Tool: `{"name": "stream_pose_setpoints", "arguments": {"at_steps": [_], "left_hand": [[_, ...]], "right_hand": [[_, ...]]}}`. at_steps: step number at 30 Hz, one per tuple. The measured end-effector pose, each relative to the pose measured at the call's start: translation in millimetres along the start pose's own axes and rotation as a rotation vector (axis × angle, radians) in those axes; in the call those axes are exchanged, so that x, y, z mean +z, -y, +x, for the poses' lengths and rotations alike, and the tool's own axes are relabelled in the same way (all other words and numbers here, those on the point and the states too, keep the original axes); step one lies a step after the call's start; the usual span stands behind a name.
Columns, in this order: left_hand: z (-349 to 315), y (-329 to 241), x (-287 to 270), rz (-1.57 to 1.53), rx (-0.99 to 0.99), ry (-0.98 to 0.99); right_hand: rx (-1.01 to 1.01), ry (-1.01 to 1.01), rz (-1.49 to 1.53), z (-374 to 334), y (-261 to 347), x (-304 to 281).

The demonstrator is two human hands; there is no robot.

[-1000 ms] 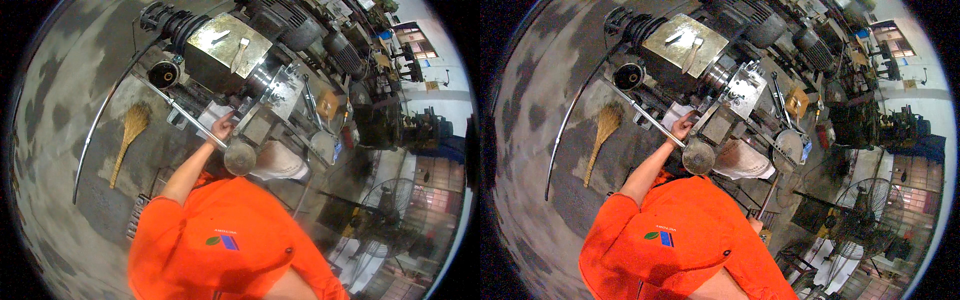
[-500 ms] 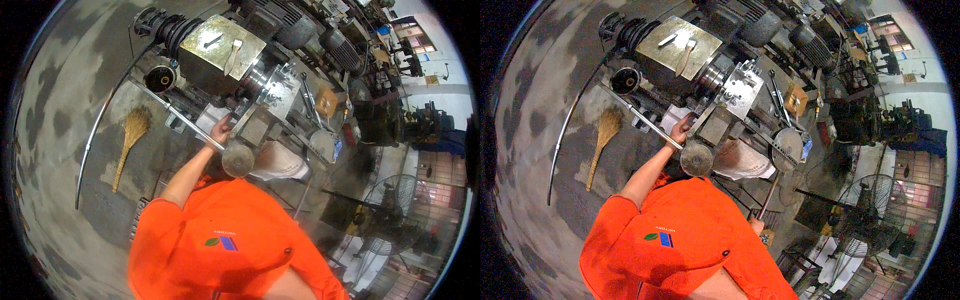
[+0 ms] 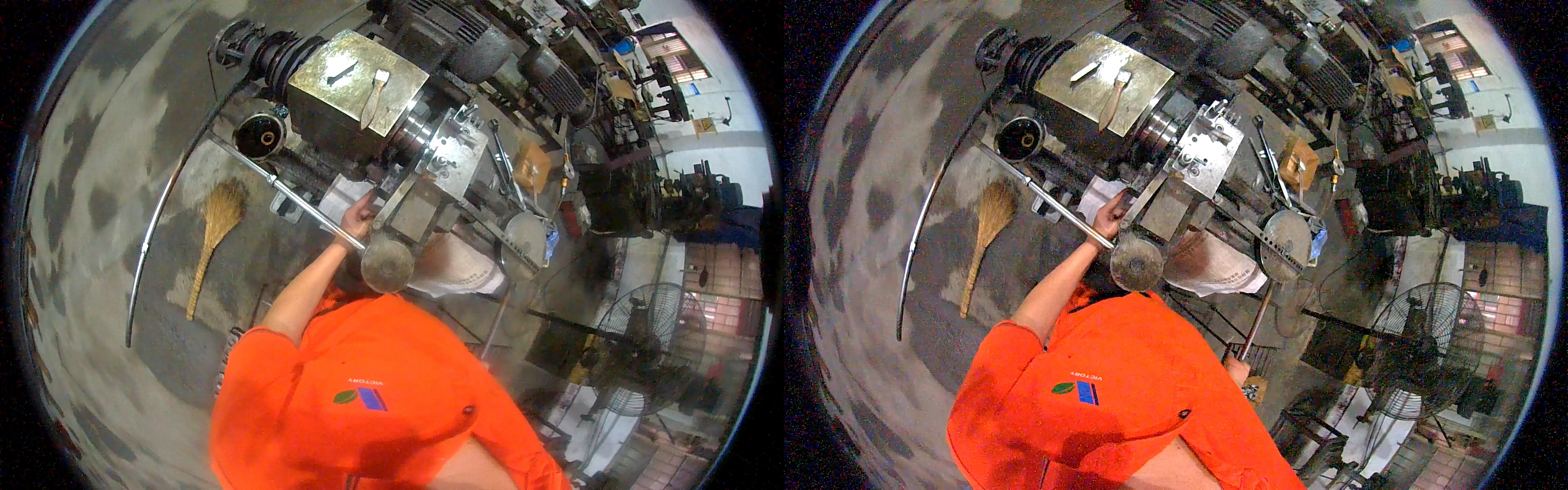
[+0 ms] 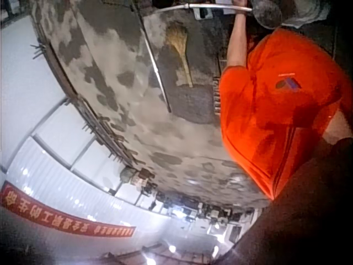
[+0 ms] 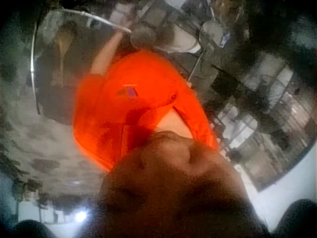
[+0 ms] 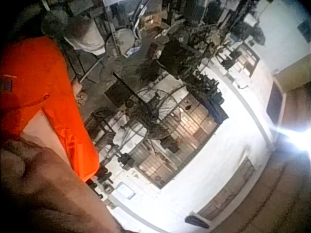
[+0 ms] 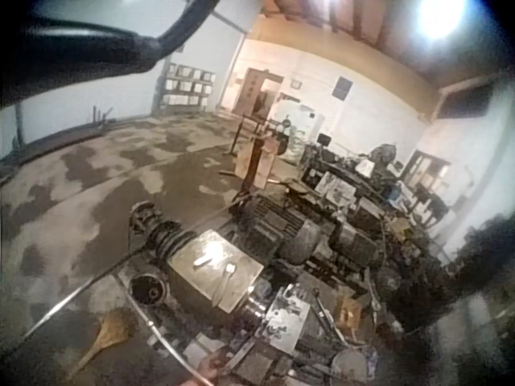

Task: The person uses a wrench to tighten bolts on a metal component of a machine. They repeatedly adjust the position of the wrench and apply force to secure the fasteners on the equipment.

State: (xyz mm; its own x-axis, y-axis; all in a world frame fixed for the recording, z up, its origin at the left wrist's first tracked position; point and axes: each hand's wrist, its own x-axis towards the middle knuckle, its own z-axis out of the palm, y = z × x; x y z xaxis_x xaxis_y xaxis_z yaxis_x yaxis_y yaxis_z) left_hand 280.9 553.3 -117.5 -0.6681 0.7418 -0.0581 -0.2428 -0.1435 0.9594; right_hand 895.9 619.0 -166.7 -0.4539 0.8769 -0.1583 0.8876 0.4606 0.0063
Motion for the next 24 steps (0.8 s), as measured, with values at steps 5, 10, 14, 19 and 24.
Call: {"name": "stream_pose_setpoints", "arguments": {"at_steps": [5, 10, 14, 19, 24], "left_hand": [[-2.2, -11.1, -0.3, -0.037, -0.061, 0.028], [-1.2, -7.4, -3.5, -0.045, -0.126, 0.043], [1.5, 0.2, -14.0, -0.100, -0.169, -0.010], [2.4, -48.5, -2.2, -0.376, -0.316, -0.140], [13.8, -27.0, -4.2, -0.498, -0.332, -0.228]], "right_hand": [[0.673, -0.246, 0.114, 21.3, 55.8, -19.7], [-0.127, -0.137, -0.036, -1.0, -13.5, 5.0], [-0.249, -0.114, -0.039, 2.7, -1.5, -4.8], [-0.206, -0.134, -0.006, -2.2, -0.6, -6.0], [0.008, -0.156, 0.025, -8.9, -22.5, 4.6]]}}
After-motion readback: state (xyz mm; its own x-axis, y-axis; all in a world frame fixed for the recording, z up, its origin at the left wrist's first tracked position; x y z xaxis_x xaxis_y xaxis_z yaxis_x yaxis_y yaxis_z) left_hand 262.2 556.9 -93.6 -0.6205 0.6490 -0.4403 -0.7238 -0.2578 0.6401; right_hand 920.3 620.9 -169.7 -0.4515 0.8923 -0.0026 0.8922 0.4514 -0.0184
